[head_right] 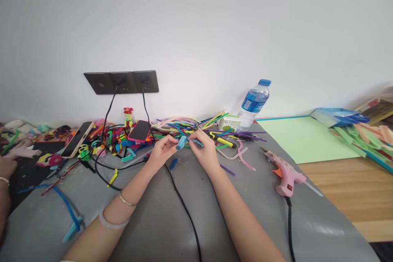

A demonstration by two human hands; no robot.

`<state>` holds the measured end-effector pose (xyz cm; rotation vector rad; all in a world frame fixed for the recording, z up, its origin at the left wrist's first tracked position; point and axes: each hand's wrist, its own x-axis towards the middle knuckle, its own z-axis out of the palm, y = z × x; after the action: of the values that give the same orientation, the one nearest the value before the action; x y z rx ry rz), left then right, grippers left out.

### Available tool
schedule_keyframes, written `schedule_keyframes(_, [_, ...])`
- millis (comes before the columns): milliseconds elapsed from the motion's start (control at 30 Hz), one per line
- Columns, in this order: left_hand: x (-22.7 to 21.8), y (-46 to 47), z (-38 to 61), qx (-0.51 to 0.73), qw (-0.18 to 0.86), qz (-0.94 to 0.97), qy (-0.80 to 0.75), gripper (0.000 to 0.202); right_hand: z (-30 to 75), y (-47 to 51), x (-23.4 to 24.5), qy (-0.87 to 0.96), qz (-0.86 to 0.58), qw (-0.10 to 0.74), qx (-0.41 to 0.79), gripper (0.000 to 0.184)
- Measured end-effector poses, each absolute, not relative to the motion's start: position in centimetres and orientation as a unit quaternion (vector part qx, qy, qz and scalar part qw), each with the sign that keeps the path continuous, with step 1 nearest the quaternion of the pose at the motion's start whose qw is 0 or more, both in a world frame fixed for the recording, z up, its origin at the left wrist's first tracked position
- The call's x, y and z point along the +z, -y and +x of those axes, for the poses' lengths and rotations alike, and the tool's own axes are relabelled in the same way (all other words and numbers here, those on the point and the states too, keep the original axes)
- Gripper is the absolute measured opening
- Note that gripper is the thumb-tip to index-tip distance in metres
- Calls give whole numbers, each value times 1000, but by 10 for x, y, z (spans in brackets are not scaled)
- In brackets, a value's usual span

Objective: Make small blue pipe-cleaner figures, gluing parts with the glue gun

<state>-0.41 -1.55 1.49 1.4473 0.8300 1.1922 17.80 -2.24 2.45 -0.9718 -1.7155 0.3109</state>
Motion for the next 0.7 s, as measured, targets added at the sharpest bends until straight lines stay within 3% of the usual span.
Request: schedule_keyframes(700, [18,14,-6,488,574,561,-343,37,175,27,28,737,-371,548,136,9])
